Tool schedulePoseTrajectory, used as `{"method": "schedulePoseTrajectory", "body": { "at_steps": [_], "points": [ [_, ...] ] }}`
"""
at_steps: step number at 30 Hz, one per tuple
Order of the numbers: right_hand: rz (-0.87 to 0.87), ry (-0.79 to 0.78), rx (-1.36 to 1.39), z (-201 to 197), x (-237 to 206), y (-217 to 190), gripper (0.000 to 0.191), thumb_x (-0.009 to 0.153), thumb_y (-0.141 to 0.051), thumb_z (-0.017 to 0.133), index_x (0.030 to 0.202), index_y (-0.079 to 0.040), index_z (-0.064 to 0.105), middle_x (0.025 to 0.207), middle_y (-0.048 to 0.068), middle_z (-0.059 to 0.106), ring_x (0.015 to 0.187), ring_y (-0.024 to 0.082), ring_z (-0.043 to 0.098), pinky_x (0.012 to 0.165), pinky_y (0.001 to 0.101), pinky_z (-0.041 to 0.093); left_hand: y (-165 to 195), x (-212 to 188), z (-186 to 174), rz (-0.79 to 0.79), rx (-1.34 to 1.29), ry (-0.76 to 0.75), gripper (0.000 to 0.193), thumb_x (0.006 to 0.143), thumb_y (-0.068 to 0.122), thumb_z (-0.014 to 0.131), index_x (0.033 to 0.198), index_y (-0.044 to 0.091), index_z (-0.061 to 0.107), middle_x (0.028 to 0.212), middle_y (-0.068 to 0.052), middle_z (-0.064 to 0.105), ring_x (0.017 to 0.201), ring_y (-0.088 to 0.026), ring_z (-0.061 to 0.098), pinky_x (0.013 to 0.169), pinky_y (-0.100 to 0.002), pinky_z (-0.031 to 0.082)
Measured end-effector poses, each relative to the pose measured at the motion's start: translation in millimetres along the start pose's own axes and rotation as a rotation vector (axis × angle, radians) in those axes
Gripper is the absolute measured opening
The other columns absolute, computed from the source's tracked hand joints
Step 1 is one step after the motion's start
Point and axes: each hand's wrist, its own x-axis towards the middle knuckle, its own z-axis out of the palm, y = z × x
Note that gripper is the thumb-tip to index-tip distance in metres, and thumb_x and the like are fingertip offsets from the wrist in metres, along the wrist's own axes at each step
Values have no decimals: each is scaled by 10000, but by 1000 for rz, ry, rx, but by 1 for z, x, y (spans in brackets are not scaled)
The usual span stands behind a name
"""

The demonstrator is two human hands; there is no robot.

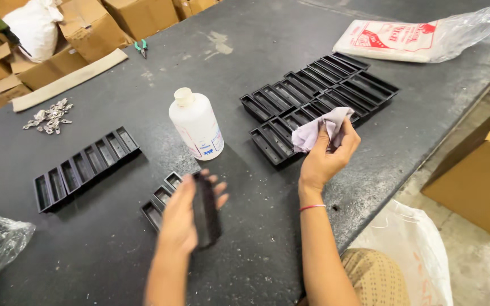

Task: The person wipes the interior and exterior surfaces of small black plastic trays using a cloth. They handle the trays one at a time, turning them over to clean all sides, then place them into a larger tray on the table.

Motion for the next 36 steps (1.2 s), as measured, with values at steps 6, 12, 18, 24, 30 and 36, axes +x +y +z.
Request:
{"method": "schedulePoseTrajectory", "body": {
  "at_steps": [6, 12, 18, 24, 30, 36],
  "points": [
    [39, 4, -38, -2, 4, 4, 334, 1013, -74, 708, 1323, 14, 620, 1252, 96, 562, 1147, 191, 606, 1007, 319, 506, -66, 105, 56, 82, 93, 80, 399, 1090, 322, 476, 1200, -50, 568, 1034, -182, 645, 868, -260, 653, 731, -390, 585],
    [74, -18, -53, 0, 3, 1, 323, 1012, -116, 736, 1291, 11, 637, 1226, 84, 577, 1091, 187, 613, 956, 315, 517, -81, 133, 105, 305, 452, 409, 417, 1062, 352, 490, 1171, -29, 616, 1095, -142, 681, 1002, -258, 628, 874, -376, 516],
    [112, -33, -13, -1, 0, 11, 323, 1005, -102, 728, 1292, 10, 632, 1216, 94, 567, 1089, 207, 604, 957, 331, 511, -79, 131, 145, 475, 667, 582, 329, 1034, 255, 507, 1208, 2, 625, 1159, -190, 691, 1061, -308, 654, 946, -412, 498],
    [-92, -106, -107, -5, 4, 27, 335, 1030, -54, 775, 1311, 38, 617, 1245, 130, 584, 1199, 274, 572, 1073, 393, 460, -66, 125, 154, 616, 828, 643, 343, 996, 89, 504, 1322, -6, 545, 1239, -240, 647, 1178, -395, 611, 1028, -447, 471],
    [-33, -116, -6, 0, 4, 33, 275, 1056, 9, 747, 1317, 28, 664, 1248, 108, 565, 1155, 239, 602, 1047, 366, 505, -69, 52, 125, 923, 893, 425, 389, 948, 174, 647, 1309, 36, 600, 1362, -179, 585, 1307, -363, 525, 1105, -471, 378],
    [-105, -158, 5, -2, 4, 36, 263, 1070, 27, 758, 1318, 28, 669, 1264, 104, 564, 1171, 236, 610, 1060, 368, 505, -16, -27, 4, 989, 1198, 1032, 490, 850, 173, 683, 1305, 34, 562, 1334, -169, 547, 1279, -379, 503, 1070, -505, 382]
  ]
}}
